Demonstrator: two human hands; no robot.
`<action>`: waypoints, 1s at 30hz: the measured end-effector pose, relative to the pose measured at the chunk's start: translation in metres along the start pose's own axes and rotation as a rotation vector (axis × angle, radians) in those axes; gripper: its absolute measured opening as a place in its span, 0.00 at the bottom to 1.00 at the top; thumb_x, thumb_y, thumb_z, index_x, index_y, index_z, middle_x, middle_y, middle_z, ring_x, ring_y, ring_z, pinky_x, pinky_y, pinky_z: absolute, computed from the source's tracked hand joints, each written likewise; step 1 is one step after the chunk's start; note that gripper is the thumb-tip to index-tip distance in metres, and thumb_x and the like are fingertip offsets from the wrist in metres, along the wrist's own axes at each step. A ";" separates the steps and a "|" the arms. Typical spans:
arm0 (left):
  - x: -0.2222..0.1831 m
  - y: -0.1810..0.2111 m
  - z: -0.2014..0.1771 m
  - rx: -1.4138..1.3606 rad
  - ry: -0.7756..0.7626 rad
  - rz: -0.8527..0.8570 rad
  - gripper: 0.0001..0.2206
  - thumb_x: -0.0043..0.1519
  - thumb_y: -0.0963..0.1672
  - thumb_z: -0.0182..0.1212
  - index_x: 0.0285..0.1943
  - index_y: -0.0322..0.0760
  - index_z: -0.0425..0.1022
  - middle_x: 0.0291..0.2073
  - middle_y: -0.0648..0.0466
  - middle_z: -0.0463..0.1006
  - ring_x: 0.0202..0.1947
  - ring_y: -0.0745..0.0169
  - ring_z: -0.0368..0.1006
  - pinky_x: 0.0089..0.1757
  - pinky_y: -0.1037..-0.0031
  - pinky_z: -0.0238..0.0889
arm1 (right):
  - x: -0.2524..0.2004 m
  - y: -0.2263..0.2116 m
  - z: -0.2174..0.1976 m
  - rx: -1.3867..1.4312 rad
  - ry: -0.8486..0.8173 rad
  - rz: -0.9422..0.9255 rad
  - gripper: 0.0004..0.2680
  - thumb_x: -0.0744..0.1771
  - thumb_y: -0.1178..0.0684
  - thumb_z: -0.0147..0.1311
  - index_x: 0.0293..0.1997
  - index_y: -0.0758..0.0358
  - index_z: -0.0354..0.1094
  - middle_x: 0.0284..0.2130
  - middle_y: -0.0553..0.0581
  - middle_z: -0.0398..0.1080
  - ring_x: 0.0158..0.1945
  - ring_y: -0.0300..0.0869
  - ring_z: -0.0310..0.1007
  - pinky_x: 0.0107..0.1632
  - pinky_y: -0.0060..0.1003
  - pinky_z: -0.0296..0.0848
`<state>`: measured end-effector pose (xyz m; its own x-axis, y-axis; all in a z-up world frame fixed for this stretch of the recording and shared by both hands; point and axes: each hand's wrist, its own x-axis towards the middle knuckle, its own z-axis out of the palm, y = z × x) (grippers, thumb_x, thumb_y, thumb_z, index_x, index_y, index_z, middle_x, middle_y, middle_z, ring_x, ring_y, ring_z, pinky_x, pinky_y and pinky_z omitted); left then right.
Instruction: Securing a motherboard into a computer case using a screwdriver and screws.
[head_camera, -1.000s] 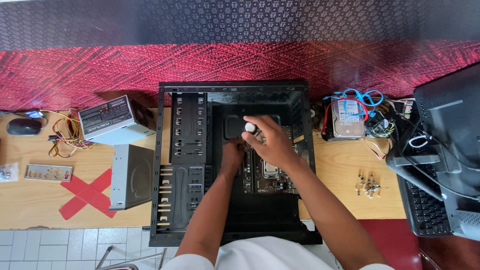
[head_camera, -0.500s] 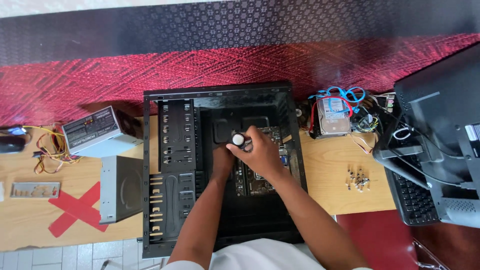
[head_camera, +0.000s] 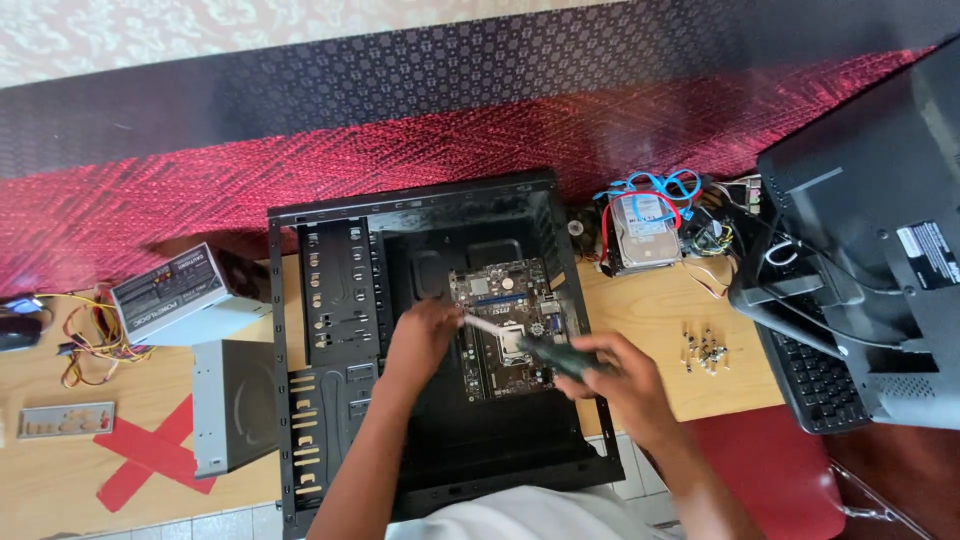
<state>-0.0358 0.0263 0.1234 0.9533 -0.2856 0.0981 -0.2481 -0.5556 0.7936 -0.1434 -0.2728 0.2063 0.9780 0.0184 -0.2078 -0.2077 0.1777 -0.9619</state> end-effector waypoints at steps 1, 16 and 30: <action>-0.013 0.010 -0.015 0.003 0.001 0.002 0.04 0.62 0.41 0.67 0.43 0.37 0.84 0.34 0.46 0.84 0.38 0.40 0.80 0.39 0.54 0.74 | -0.011 -0.006 -0.005 0.003 -0.001 -0.002 0.17 0.64 0.56 0.58 0.57 0.75 0.69 0.35 0.74 0.77 0.31 0.55 0.84 0.31 0.45 0.82; -0.142 0.055 -0.085 -0.631 -0.240 -0.312 0.05 0.61 0.39 0.66 0.36 0.35 0.88 0.30 0.50 0.85 0.29 0.59 0.79 0.34 0.67 0.70 | -0.052 -0.022 0.017 -0.819 -0.747 0.604 0.17 0.63 0.37 0.61 0.57 0.39 0.68 0.51 0.45 0.75 0.50 0.35 0.73 0.52 0.30 0.67; -0.133 0.025 -0.061 -0.237 0.139 -0.262 0.06 0.59 0.45 0.69 0.39 0.39 0.86 0.31 0.54 0.87 0.31 0.65 0.82 0.34 0.74 0.73 | 0.002 0.141 -0.281 -1.410 0.603 0.323 0.13 0.68 0.41 0.53 0.41 0.61 0.69 0.37 0.71 0.77 0.45 0.71 0.75 0.45 0.60 0.71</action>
<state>-0.1578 0.0982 0.1667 0.9975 -0.0399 -0.0588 0.0383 -0.3950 0.9179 -0.1758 -0.5238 0.0202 0.8100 -0.5703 -0.1364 -0.5864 -0.7906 -0.1766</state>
